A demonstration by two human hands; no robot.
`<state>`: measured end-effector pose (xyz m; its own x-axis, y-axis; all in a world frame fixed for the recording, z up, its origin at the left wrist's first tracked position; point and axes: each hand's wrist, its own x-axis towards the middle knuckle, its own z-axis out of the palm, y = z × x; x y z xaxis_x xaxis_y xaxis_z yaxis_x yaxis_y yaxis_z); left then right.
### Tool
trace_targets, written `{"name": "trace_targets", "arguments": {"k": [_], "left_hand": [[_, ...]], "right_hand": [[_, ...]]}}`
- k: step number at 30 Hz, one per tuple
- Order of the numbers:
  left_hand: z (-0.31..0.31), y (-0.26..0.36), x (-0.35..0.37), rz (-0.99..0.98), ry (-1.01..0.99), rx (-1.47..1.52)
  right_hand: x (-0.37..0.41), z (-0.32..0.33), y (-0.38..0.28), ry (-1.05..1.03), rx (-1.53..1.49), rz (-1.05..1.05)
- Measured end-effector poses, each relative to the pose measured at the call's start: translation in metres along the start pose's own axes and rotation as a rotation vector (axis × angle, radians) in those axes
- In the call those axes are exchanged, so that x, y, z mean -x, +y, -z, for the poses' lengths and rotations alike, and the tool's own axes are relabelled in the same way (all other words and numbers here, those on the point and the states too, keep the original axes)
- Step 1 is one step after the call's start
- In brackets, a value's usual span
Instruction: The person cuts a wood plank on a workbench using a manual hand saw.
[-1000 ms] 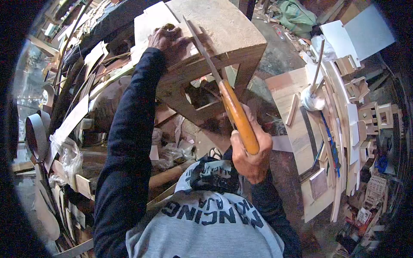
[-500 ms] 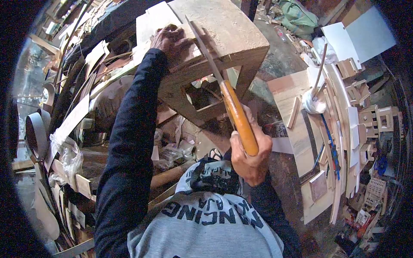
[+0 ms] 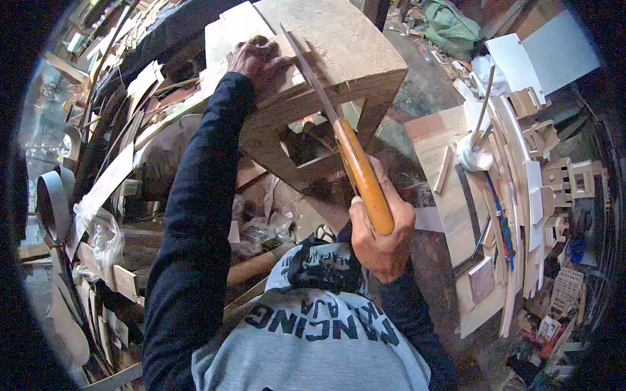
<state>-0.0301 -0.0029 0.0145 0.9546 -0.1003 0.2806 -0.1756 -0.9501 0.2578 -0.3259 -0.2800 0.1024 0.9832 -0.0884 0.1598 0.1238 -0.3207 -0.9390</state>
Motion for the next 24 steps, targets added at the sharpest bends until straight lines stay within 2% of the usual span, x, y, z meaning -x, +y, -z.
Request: {"name": "trace_targets", "arguments": {"k": [2,5,6,11,14,17,20,23,24], "left_hand": [[0.003,0.007,0.003,-0.005,0.002,-0.010],[0.009,0.015,0.014,-0.102,0.163,-0.122],[0.011,0.016,0.014,-0.111,0.163,-0.117],[0.009,0.010,0.011,-0.162,0.127,-0.078],[-0.011,-0.011,-0.008,-0.031,-0.001,-0.005],[0.007,0.009,0.005,-0.008,-0.006,0.001],[-0.004,0.002,0.005,-0.194,0.189,-0.082],[-0.003,0.003,0.010,-0.216,0.273,-0.077],[0.002,0.004,0.010,-0.190,0.201,-0.063]], "right_hand": [[-0.005,-0.003,0.003,-0.001,0.046,-0.013],[-0.007,-0.008,0.007,0.019,0.049,-0.013],[-0.007,-0.009,0.008,0.031,0.043,-0.012],[-0.020,-0.017,0.014,0.024,0.045,0.020],[-0.022,-0.020,0.017,0.027,0.007,0.021],[-0.016,-0.018,0.015,0.057,-0.045,0.031],[-0.017,-0.017,0.021,0.060,-0.009,0.068],[-0.021,-0.016,0.024,0.008,0.039,0.063],[-0.020,-0.016,0.024,-0.006,0.031,0.053]]}}
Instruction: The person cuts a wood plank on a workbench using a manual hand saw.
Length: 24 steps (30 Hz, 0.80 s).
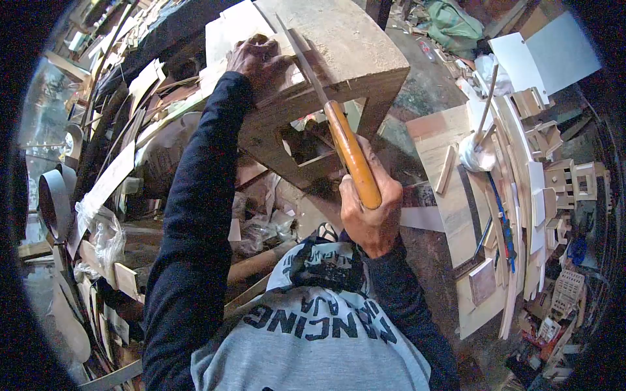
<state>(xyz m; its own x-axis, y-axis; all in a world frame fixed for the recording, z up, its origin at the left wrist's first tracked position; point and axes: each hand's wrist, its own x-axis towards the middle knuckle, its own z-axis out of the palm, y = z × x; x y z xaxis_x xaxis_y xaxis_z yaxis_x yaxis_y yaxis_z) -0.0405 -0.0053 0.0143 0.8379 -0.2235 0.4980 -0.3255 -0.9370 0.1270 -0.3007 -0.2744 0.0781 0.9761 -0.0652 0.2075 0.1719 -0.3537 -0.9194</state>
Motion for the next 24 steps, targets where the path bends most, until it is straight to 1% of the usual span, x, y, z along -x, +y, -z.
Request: {"name": "trace_targets", "arguments": {"k": [2,3,5,8,11,14,15,17,18,20,24], "left_hand": [[0.007,0.001,-0.004,0.055,-0.142,0.042],[0.000,-0.005,-0.005,0.060,-0.115,0.022],[-0.019,-0.018,-0.004,0.069,-0.066,-0.012],[-0.012,-0.014,-0.006,0.076,-0.095,0.016],[0.011,0.009,-0.002,0.099,-0.154,-0.091],[0.011,0.007,-0.003,0.115,-0.191,-0.096],[0.006,0.001,-0.006,0.135,-0.197,-0.058],[-0.008,-0.011,-0.010,0.174,-0.210,0.023],[-0.007,-0.009,-0.011,0.193,-0.208,-0.001],[-0.008,-0.001,-0.010,0.233,-0.204,-0.046],[0.006,0.011,-0.013,0.311,-0.243,0.003]], "right_hand": [[0.004,0.000,0.001,-0.014,-0.035,-0.023],[0.006,0.000,0.002,-0.016,-0.061,-0.036],[0.002,-0.001,0.006,-0.023,-0.019,-0.028],[0.006,-0.002,0.017,-0.005,-0.014,0.011],[0.006,-0.003,0.014,0.004,-0.015,0.036],[0.006,-0.003,0.011,-0.012,-0.026,-0.019],[0.005,-0.002,0.011,-0.017,-0.033,-0.044],[0.006,-0.003,0.019,0.009,-0.006,0.033],[0.006,-0.004,0.022,0.021,0.009,0.071],[0.006,-0.003,0.018,0.013,-0.001,0.068],[0.014,0.001,0.016,0.041,-0.031,0.037]]}}
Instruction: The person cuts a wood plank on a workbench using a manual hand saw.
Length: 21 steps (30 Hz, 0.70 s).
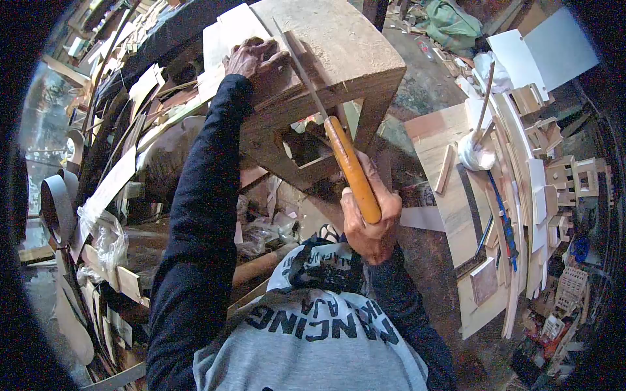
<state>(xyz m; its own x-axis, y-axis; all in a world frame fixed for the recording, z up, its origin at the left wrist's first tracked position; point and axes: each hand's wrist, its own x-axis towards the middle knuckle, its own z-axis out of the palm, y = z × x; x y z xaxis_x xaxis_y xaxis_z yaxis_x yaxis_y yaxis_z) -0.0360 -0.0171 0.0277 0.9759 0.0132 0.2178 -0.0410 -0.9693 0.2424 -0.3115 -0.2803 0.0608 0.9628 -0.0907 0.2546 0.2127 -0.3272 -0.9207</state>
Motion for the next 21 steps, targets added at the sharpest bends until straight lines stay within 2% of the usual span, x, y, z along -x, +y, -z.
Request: {"name": "trace_targets", "arguments": {"k": [2,7,16,19,21], "left_hand": [[0.002,0.000,-0.001,0.044,-0.036,0.059],[0.024,0.022,0.014,0.054,-0.066,-0.054],[0.000,-0.001,-0.001,-0.022,-0.015,0.034],[0.002,0.002,0.001,-0.004,-0.022,0.003],[0.003,0.004,0.003,0.006,-0.013,0.018]], "right_hand": [[0.006,0.008,-0.003,-0.036,0.007,-0.038],[0.023,0.024,-0.010,-0.045,0.040,-0.075],[-0.002,0.009,-0.006,-0.072,0.003,-0.083],[0.016,0.018,-0.001,-0.020,-0.098,-0.073],[0.022,0.027,-0.005,-0.065,-0.026,-0.139]]}}
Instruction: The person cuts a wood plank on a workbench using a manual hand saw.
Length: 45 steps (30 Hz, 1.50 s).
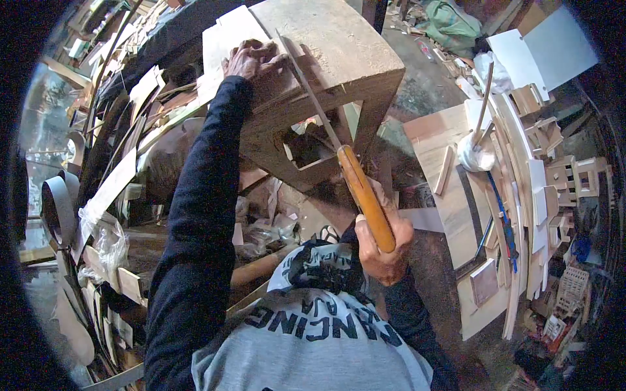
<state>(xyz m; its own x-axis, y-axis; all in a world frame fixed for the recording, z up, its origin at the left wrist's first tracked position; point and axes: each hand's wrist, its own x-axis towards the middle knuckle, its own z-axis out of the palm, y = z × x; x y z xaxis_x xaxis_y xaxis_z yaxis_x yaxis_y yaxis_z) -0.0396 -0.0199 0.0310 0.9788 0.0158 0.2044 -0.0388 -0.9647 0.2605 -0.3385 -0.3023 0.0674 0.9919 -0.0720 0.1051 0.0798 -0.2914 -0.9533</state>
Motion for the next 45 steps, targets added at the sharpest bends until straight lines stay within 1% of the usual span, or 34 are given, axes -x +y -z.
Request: {"name": "trace_targets", "arguments": {"k": [1,4,5,9,12,13,16,17,20,21,24,25,28,30,32,33,35,36,37,38,39,40,42,44,45], "left_hand": [[-0.002,-0.003,-0.002,0.003,-0.003,0.026],[-0.001,-0.003,-0.001,-0.008,-0.003,0.007],[0.001,0.002,0.002,0.015,0.007,-0.002],[-0.002,-0.001,-0.002,0.038,-0.009,0.006],[-0.002,-0.004,-0.001,0.031,-0.049,-0.051],[-0.002,-0.007,-0.004,0.023,-0.055,-0.076],[0.003,-0.002,0.001,0.007,-0.058,-0.033],[0.004,0.000,0.001,0.009,-0.049,-0.048],[-0.003,-0.001,0.000,0.027,-0.020,-0.079],[0.000,0.001,0.000,0.033,-0.034,-0.070],[0.004,0.003,0.004,0.047,-0.067,-0.080],[0.000,0.001,0.002,0.043,-0.065,-0.104],[0.005,0.004,0.001,0.024,-0.072,-0.109],[0.009,0.008,0.004,0.045,-0.055,-0.066],[-0.002,-0.003,-0.002,0.024,-0.050,-0.101],[-0.007,-0.009,-0.006,0.015,-0.034,-0.106],[-0.019,-0.019,-0.010,0.006,-0.003,-0.106],[-0.017,-0.015,-0.006,0.009,-0.025,-0.094],[-0.006,-0.006,-0.001,0.009,-0.041,-0.084],[0.006,0.004,0.005,0.010,-0.057,-0.076],[0.022,0.020,0.015,0.082,-0.108,-0.118],[0.022,0.020,0.014,0.079,-0.109,-0.111],[0.021,0.019,0.013,0.081,-0.114,-0.088],[0.023,0.021,0.012,0.074,-0.147,-0.185],[0.022,0.020,0.011,0.077,-0.139,-0.172]], "right_hand": [[0.004,0.003,-0.001,-0.016,0.039,-0.041],[-0.021,-0.013,0.003,0.011,0.010,0.102],[-0.029,-0.019,0.005,0.031,-0.002,0.107],[-0.014,-0.013,0.016,0.025,-0.051,0.100],[-0.003,-0.008,0.021,0.033,-0.030,0.151],[-0.005,-0.007,0.015,0.008,0.000,0.081],[-0.034,-0.021,0.012,0.005,0.009,0.103],[-0.038,-0.022,0.011,-0.012,0.054,0.056],[-0.025,-0.018,0.020,0.003,0.004,0.089],[-0.016,-0.015,0.017,0.027,0.013,0.148],[-0.008,-0.012,0.015,0.020,-0.040,0.052],[-0.017,-0.014,0.013,0.023,-0.024,0.087],[-0.037,-0.023,0.011,-0.019,0.017,0.057],[-0.030,-0.021,0.006,0.016,0.023,0.062],[-0.010,-0.015,0.015,0.048,0.024,0.088],[-0.002,-0.013,0.019,0.045,-0.056,0.040],[-0.003,-0.011,0.026,0.047,-0.015,0.084],[-0.005,-0.011,0.027,0.055,0.006,0.103],[-0.018,-0.017,0.013,0.037,-0.043,0.068],[-0.028,-0.019,0.013,0.019,-0.010,0.052],[-0.037,-0.023,0.015,-0.001,0.021,0.036],[-0.041,-0.025,0.017,-0.021,0.054,0.021],[-0.032,-0.025,0.024,0.020,0.015,0.060],[-0.010,-0.014,0.035,0.044,-0.022,0.092],[-0.006,-0.012,0.035,0.029,-0.015,0.059]]}}
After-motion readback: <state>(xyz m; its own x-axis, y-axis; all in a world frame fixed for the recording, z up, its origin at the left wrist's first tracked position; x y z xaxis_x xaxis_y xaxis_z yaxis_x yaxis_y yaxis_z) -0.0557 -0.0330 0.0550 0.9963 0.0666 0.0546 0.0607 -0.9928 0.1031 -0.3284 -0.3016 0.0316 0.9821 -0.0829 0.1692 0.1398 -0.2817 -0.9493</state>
